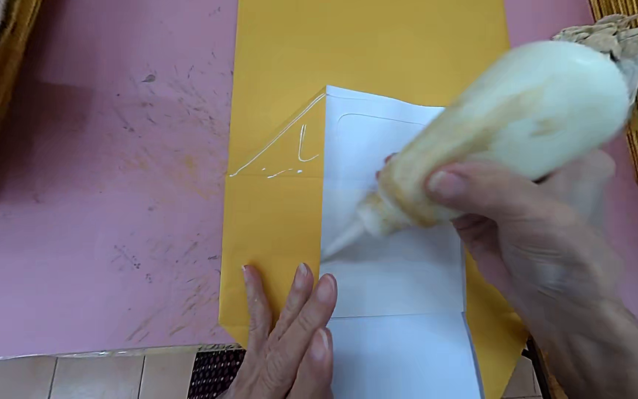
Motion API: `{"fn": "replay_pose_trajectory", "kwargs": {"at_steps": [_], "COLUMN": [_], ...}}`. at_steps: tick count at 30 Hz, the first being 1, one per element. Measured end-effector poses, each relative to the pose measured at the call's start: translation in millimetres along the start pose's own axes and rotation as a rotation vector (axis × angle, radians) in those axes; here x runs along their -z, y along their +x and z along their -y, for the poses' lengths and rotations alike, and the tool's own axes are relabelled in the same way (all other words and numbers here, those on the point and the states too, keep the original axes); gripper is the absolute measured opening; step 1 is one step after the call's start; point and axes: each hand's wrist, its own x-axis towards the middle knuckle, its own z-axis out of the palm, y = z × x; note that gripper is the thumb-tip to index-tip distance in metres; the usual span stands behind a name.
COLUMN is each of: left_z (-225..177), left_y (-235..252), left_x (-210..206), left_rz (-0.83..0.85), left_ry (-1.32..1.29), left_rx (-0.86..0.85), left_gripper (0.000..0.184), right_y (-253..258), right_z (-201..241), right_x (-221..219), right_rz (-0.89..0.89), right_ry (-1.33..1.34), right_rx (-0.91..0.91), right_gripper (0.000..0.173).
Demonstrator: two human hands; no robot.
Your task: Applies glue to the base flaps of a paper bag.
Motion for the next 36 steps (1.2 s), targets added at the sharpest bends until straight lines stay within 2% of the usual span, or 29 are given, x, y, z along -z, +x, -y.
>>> {"fn": "replay_pose_trajectory", "kwargs": {"at_steps": [3,5,8,11,12,15,17,21,23,27,30,33,36], "left_z": [0,-3,-18,-48,-60,-83,-87,-85,-83,-83,-82,-78,-73], "left_y": [0,2,9,20,23,29,29,28,27,25,25,23,21], "left_x": [1,2,8,7,4,-17,-32,-37,-36,-38,-37,-32,-27], "left_rz": [0.017,0.039,0.171,0.377,0.446,0.563,0.553,0.449,0.447,0.433,0.39,0.36,0.382], "left_ry": [-0.008,-0.019,-0.036,0.014,0.05,0.205,0.279,0.16,0.08,0.125,0.095,0.063,0.057], "left_rx": [0.002,-0.014,-0.039,-0.076,-0.093,-0.157,-0.191,-0.169,-0.151,-0.16,-0.154,-0.157,-0.163], "left_gripper": [0.036,0.034,0.029,0.03,0.032,0.05,0.054,0.042,0.039,0.039,0.036,0.029,0.03], "right_y": [0,-3,-20,-49,-59,-84,-101,-131,-140,-155,-143,-133,-135], "right_z": [1,1,-7,-14,-14,-9,-5,0,7,1,-14,-16,-6], "right_x": [0,14,47,70,71,58,48,56,63,74,62,49,42], "right_rz": [-0.033,-0.075,-0.175,-0.294,-0.309,-0.264,-0.232,-0.122,-0.08,0.023,-0.025,0.034,0.127], "right_ry": [-0.013,-0.03,-0.112,-0.178,-0.196,-0.287,-0.348,-0.366,-0.485,-0.641,-0.751,-0.728,-0.639], "right_rx": [-0.024,0.044,0.151,0.24,0.261,0.256,0.24,0.324,0.399,0.43,0.554,0.588,0.546], "right_gripper": [0.027,0.031,0.048,0.074,0.077,0.058,0.055,0.046,0.046,0.056,0.06,0.049,0.046]}}
